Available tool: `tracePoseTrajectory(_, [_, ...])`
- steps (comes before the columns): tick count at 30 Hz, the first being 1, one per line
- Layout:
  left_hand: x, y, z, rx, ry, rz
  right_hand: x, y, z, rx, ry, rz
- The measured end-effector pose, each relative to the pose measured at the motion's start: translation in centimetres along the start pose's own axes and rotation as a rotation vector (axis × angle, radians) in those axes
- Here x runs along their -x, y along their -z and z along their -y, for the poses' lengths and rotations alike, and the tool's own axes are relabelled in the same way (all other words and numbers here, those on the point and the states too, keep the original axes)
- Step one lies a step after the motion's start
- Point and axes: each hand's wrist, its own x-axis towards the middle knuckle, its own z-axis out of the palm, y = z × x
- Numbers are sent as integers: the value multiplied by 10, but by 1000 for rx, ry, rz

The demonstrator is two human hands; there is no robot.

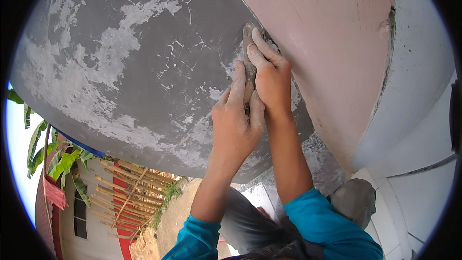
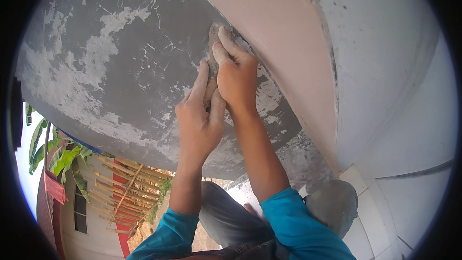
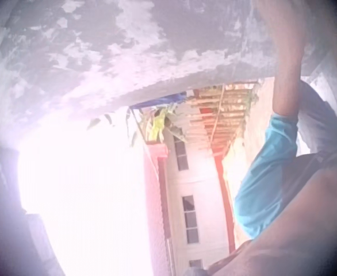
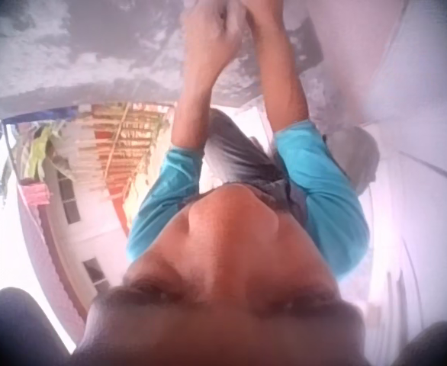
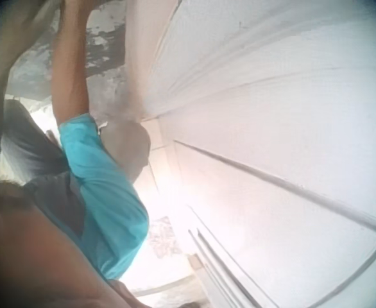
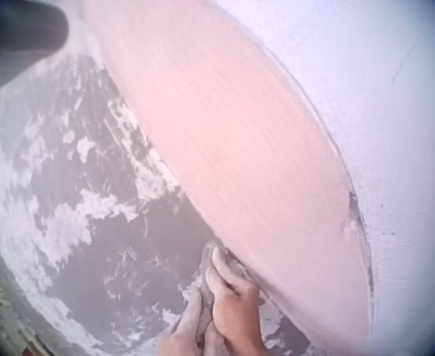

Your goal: The person uses a trowel to apply and smooth plaster on a wall. They repeatedly spread the material across the surface, blending it into the existing layer.

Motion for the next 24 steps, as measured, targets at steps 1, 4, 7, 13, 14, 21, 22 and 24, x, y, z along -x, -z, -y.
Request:
tracePoseTrajectory(1, [2, 2, -2, -70, 24, 21, 4, -1, 1, 62, -20, -12])
tracePoseTrajectory(4, [7, 5, -2, -99, -224, -63, 15, -2, 0, 138, -231, 6])
tracePoseTrajectory(7, [7, 7, 0, -78, 32, 56, 13, -3, -5, 51, -66, -8])
tracePoseTrajectory(13, [3, 12, -3, -96, -54, 1, 6, -4, -10, 105, -137, -48])
tracePoseTrajectory(14, [1, 11, -3, -98, -155, -41, 5, -5, -10, 81, -95, -53])
tracePoseTrajectory(21, [-8, 10, -2, -62, -110, -23, 1, -10, -6, -74, 58, -54])
tracePoseTrajectory(22, [-7, 10, -2, -77, -37, 9, 2, -9, -5, -44, -71, -68])
tracePoseTrajectory(24, [-4, 13, -4, -71, -15, 14, 4, -9, -6, 11, -253, -88])
